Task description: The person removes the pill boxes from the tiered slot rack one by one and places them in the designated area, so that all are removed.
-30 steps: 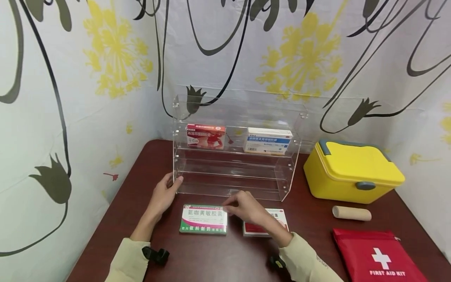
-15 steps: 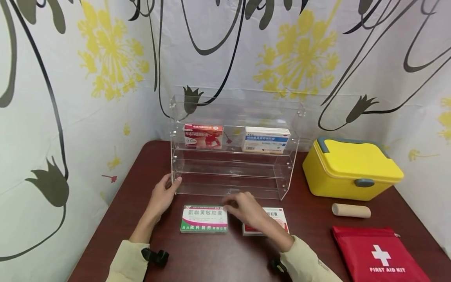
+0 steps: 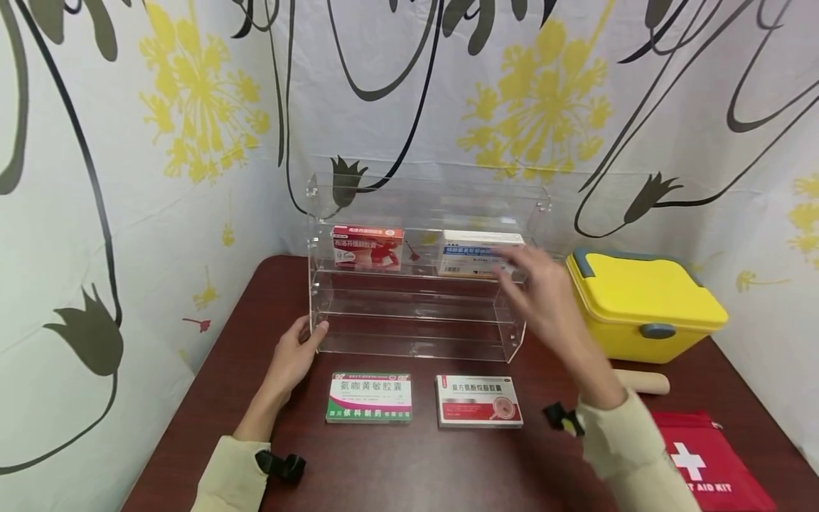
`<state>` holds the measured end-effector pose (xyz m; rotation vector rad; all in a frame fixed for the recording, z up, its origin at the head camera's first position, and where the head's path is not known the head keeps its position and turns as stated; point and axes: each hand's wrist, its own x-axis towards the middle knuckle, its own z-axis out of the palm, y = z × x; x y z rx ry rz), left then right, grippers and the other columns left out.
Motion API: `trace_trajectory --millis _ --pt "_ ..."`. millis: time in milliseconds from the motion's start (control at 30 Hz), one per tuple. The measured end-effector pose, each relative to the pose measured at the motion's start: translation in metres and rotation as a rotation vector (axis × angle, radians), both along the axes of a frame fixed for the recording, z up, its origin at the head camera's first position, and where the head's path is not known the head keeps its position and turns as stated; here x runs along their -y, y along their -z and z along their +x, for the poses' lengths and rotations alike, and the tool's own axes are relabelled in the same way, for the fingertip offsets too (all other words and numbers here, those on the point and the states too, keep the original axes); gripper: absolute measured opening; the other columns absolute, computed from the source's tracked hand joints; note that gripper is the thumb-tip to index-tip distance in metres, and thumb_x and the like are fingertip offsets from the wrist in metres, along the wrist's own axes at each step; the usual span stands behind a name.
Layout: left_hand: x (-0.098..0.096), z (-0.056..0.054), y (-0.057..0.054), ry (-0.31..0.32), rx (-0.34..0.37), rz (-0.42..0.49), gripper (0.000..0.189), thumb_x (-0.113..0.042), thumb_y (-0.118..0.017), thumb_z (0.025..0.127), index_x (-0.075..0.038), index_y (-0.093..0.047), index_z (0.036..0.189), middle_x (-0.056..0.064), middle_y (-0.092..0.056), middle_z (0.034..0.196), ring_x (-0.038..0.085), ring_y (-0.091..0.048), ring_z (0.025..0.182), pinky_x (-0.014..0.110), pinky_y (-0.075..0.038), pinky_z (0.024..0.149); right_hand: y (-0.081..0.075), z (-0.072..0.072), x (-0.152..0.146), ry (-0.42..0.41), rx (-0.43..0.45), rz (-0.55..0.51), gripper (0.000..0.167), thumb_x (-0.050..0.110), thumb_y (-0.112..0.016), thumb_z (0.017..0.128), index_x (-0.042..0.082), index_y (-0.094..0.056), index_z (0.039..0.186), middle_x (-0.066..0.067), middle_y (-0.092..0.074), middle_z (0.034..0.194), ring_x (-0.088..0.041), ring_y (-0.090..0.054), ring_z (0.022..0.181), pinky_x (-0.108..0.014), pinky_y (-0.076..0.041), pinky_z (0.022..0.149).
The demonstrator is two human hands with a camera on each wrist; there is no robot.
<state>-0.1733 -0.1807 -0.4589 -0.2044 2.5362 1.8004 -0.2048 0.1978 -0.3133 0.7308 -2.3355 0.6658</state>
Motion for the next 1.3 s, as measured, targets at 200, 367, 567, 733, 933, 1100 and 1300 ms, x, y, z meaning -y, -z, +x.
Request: trace_trajectory --millis 200,367,567,733,933,1100,1300 --pt "0.001 0.0 0.0 0.001 0.0 0.009 0.068 -0.054 -0.051 0.098 -0.01 -0.038 0.148 0.016 -0.043 0.147 0.033 -0.038 0.136 0.052 -0.033 0.108 -0.034 -0.024 -0.016 0.103 0.015 0.247 0.038 0.002 -0.072 0.088 -0.004 -0.062 0.124 -0.022 -0.061 0.115 -0.039 -0.054 0.105 -0.053 -0.046 0.087" --pt "0.0 -0.001 -0.001 0.003 -0.001 0.018 0.062 -0.05 -0.052 0.099 -0.01 -0.04 0.146 0.016 -0.044 0.146 0.032 -0.039 0.136 0.052 -0.034 0.108 -0.04 -0.028 -0.02 0.078 0.193 0.332 0.034 0.005 -0.066 0.093 -0.003 -0.059 0.126 -0.02 -0.054 0.113 -0.034 -0.058 0.094 -0.049 -0.051 0.075" --pt "0.0 -0.002 0.0 0.0 0.0 0.011 0.064 -0.051 -0.052 0.099 -0.011 -0.04 0.147 0.016 -0.044 0.146 0.031 -0.038 0.136 0.051 -0.033 0.108 -0.042 -0.037 -0.027 0.037 0.246 0.265 0.027 0.001 -0.067 0.092 0.0 -0.066 0.119 -0.015 -0.055 0.106 -0.032 -0.062 0.092 -0.046 -0.053 0.077" --pt "0.0 -0.002 0.002 -0.003 0.005 0.008 0.064 -0.051 -0.051 0.099 -0.011 -0.039 0.147 0.016 -0.044 0.146 0.031 -0.038 0.136 0.052 -0.033 0.108 -0.041 -0.043 -0.031 0.003 0.234 0.197 0.023 0.0 -0.071 0.088 0.003 -0.073 0.111 -0.01 -0.06 0.095 -0.03 -0.068 0.088 -0.046 -0.055 0.076" --pt "0.0 -0.002 0.003 0.005 -0.006 0.02 0.062 -0.05 -0.052 0.099 -0.011 -0.041 0.146 0.015 -0.046 0.145 0.031 -0.04 0.135 0.051 -0.034 0.108 -0.05 -0.042 -0.033 -0.013 0.218 0.161 0.022 0.001 -0.07 0.09 0.002 -0.072 0.111 -0.01 -0.065 0.097 -0.027 -0.068 0.087 -0.041 -0.056 0.073" --pt "0.0 -0.003 0.003 0.008 -0.011 0.028 0.065 -0.052 -0.053 0.098 -0.01 -0.04 0.147 0.015 -0.046 0.145 0.03 -0.041 0.134 0.051 -0.035 0.108 -0.08 -0.035 -0.035 -0.003 0.117 0.118 0.024 0.0 -0.07 0.089 0.003 -0.072 0.113 -0.008 -0.066 0.104 -0.024 -0.069 0.089 -0.033 -0.055 0.074" --pt "0.001 -0.002 0.003 0.008 -0.01 0.028 0.065 -0.052 -0.052 0.098 -0.01 -0.04 0.147 0.015 -0.045 0.145 0.03 -0.04 0.135 0.05 -0.034 0.108 -0.093 -0.029 -0.032 -0.009 0.072 0.137 0.026 0.0 -0.071 0.088 0.004 -0.072 0.114 -0.007 -0.066 0.108 -0.023 -0.068 0.092 -0.037 -0.055 0.08"
